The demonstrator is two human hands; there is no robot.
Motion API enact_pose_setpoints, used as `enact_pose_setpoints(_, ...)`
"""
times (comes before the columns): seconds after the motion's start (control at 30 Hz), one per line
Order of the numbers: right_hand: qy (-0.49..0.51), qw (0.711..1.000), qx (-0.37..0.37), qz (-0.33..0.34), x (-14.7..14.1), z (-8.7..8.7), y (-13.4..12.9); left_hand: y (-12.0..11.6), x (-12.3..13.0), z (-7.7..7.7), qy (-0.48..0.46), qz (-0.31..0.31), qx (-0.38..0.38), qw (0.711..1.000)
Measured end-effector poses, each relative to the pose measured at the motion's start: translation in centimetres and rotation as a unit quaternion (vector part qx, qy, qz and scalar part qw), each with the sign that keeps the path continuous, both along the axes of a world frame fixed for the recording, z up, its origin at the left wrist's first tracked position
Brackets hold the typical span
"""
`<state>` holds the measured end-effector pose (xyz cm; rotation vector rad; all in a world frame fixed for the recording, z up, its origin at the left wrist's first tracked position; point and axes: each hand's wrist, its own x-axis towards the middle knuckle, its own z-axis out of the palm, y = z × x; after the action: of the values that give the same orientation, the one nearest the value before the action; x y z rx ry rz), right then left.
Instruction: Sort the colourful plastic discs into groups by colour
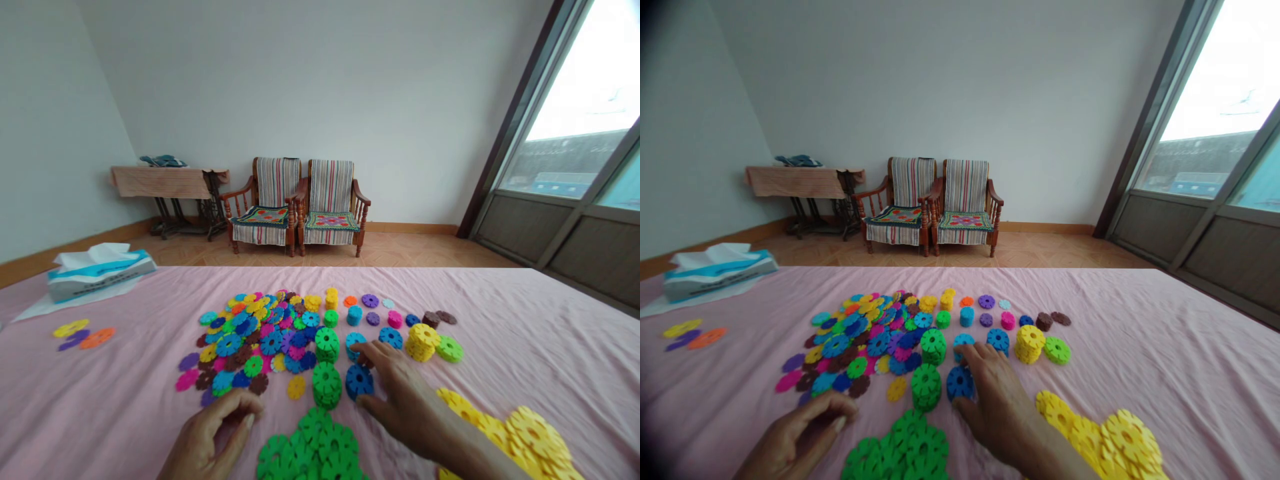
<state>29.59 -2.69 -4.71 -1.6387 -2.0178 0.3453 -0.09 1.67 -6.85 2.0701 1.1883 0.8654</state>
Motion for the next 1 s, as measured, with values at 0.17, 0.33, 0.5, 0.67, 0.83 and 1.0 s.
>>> enact_pose_setpoints(0.17, 0.01, 1.0, 0.017, -0.01, 0.8, 1.3, 0.0, 0.0, 0.0, -0.1, 0.006, 0.0, -0.007, 1.0)
enact_pose_setpoints(0.33, -0.034, 0.988, 0.098, -0.112, 3.7, 4.1, 1.7, 0.0, 0.3, 0.2, 0.006, 0.002, -0.012, 1.0)
enact_pose_setpoints(0.5, -0.092, 0.983, 0.083, -0.134, 5.4, 3.6, 2.9, -0.1, 0.6, 0.8, -0.002, 0.002, 0.0, 1.0)
enact_pose_setpoints(0.67, -0.12, 0.983, 0.068, -0.124, 5.4, 2.0, 3.0, -0.1, 0.5, 0.6, 0.002, 0.008, 0.005, 1.0)
enact_pose_setpoints(0.83, -0.121, 0.983, 0.064, -0.122, 5.5, 1.5, 3.1, 0.0, 0.3, 0.4, 0.007, 0.006, 0.009, 1.0)
enact_pose_setpoints(1.0, -0.113, 0.984, 0.064, -0.124, 5.5, 1.4, 3.1, 0.1, 0.2, 0.1, 0.008, 0.005, 0.008, 1.0)
